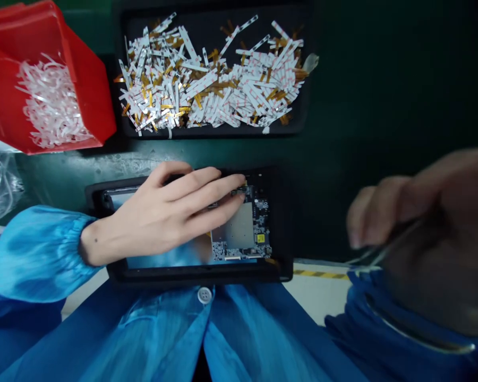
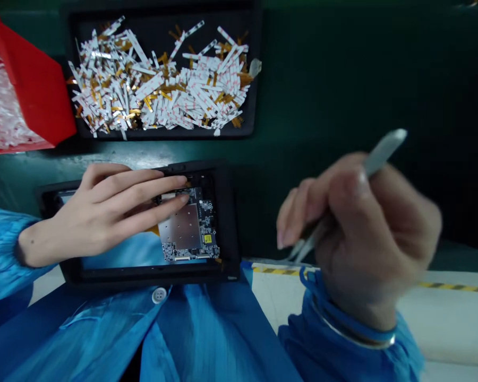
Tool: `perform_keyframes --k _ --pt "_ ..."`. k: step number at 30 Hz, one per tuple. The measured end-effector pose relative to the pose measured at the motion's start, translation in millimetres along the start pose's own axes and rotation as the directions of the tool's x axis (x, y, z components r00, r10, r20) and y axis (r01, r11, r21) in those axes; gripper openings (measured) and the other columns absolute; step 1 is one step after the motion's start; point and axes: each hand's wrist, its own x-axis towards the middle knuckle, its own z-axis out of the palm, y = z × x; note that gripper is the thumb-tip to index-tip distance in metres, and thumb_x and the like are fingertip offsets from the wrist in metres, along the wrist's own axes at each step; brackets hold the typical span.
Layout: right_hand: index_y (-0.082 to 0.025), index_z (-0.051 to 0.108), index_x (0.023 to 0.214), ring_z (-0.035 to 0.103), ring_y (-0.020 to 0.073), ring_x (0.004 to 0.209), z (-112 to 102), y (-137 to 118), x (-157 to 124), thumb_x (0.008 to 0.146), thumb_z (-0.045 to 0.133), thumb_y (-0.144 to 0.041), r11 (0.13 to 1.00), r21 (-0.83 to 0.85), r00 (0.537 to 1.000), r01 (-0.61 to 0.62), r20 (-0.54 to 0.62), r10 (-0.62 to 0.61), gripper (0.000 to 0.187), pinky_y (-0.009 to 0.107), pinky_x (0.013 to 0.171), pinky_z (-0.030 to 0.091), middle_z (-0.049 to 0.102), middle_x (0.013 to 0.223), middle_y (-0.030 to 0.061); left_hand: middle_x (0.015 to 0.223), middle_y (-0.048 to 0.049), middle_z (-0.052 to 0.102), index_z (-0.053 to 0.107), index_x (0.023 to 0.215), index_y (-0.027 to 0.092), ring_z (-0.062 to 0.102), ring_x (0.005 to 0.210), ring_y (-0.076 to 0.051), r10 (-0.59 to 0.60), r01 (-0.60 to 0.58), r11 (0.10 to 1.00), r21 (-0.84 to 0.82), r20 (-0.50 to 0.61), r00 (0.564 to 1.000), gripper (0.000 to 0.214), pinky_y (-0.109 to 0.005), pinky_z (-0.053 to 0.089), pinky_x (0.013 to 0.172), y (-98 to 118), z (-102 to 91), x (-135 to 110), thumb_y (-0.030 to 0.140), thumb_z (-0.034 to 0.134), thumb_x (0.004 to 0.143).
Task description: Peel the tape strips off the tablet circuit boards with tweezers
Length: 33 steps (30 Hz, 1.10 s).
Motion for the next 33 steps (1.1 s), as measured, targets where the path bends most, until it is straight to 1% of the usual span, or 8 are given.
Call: perform_keyframes --k 3,7,13,18,23,26,29,33 --pt "-0.022 0.061 0.067 0.047 0.0121 0.037 -9 -11 -37 0.094 0.057 -0.025 0.988 -0.139 0.996 -0.073 0.041 0.079 0.027 0.030 0.029 0.034 0.047 0.054 -0.0007 0.141 -0.0072 0.059 0.056 0.129 0.020 0.062 0.119 -0.022 -0.020 0.020 1.000 -0.006 0.002 1.000 0.031 -0.038 0.049 0.086 1 -1.1 2 0.017 0.041 0.103" --pt "-0.024 0.067 0.091 0.053 0.0069 0.049 -8 -22 -78 0.095 0.056 -0.017 0.832 -0.553 0.958 -0.047 0.212 0.195 0.014 0.022 0.039 0.039 0.059 0.072 -0.0013 0.142 -0.0050 0.058 0.054 0.131 0.020 0.061 0.120 -0.020 0.052 -0.054 0.993 0.106 0.028 0.998 0.032 -0.038 0.050 0.086 4 -3.2 5 0.016 0.042 0.102" --pt "-0.016 0.067 0.101 0.064 0.0081 0.065 10 -15 -114 0.084 0.072 -0.013 0.595 -0.776 0.975 0.209 0.209 -0.070 0.018 0.018 0.054 0.051 0.066 0.089 0.0033 0.139 -0.0098 0.060 0.055 0.126 0.016 0.063 0.119 -0.019 0.128 -0.138 0.959 0.247 0.054 0.990 0.032 -0.036 0.051 0.085 9 -6.3 6 0.005 0.044 0.098" --pt "-0.015 0.067 0.103 0.059 0.0060 0.057 29 -6 -122 0.080 0.077 -0.012 0.554 -0.804 0.973 0.216 0.130 -0.190 0.025 0.019 0.053 0.051 0.068 0.086 0.0011 0.147 -0.0059 0.053 0.046 0.135 0.021 0.056 0.129 -0.020 0.061 -0.061 0.998 -0.001 0.058 0.996 0.034 -0.040 0.045 0.094 -3 -2.8 -2 0.014 0.041 0.103" --pt "-0.019 0.066 0.093 0.058 0.0052 0.058 39 7 -119 0.081 0.074 -0.009 0.630 -0.749 0.962 0.204 0.032 -0.273 0.018 0.018 0.054 0.051 0.065 0.080 -0.0026 0.120 -0.0079 0.067 0.050 0.125 0.019 0.062 0.107 -0.022 -0.118 0.116 0.960 -0.256 0.009 0.993 0.025 -0.037 0.039 0.079 6 -4.0 5 0.015 0.040 0.103" --pt "-0.017 0.066 0.092 0.055 0.0039 0.057 40 13 -119 0.078 0.075 -0.005 0.613 -0.748 0.939 0.254 0.039 -0.342 0.021 0.017 0.053 0.050 0.065 0.082 -0.0020 0.104 -0.0092 0.064 0.056 0.105 0.016 0.057 0.088 -0.024 -0.069 0.063 0.965 -0.255 -0.014 0.998 0.010 -0.034 0.035 0.070 25 -5.3 16 0.022 0.052 0.097" --pt "-0.016 0.066 0.094 0.060 0.0057 0.062 37 13 -120 0.075 0.077 -0.003 0.547 -0.773 0.911 0.320 0.092 -0.403 0.026 0.018 0.056 0.052 0.067 0.085 -0.0001 0.098 -0.0095 0.059 0.053 0.094 0.014 0.053 0.083 -0.023 0.035 -0.011 0.939 -0.343 0.062 0.997 0.013 -0.033 0.036 0.068 39 -3.2 26 0.025 0.060 0.092" --pt "-0.016 0.068 0.100 0.064 0.0097 0.069 32 15 -121 0.077 0.077 -0.006 0.468 -0.793 0.884 0.391 0.181 -0.431 0.026 0.022 0.061 0.055 0.070 0.087 0.0019 0.093 -0.0063 0.054 0.049 0.090 0.016 0.050 0.080 -0.021 0.020 0.026 0.907 -0.421 0.105 0.994 0.020 -0.032 0.034 0.068 43 3.4 34 0.028 0.065 0.089"
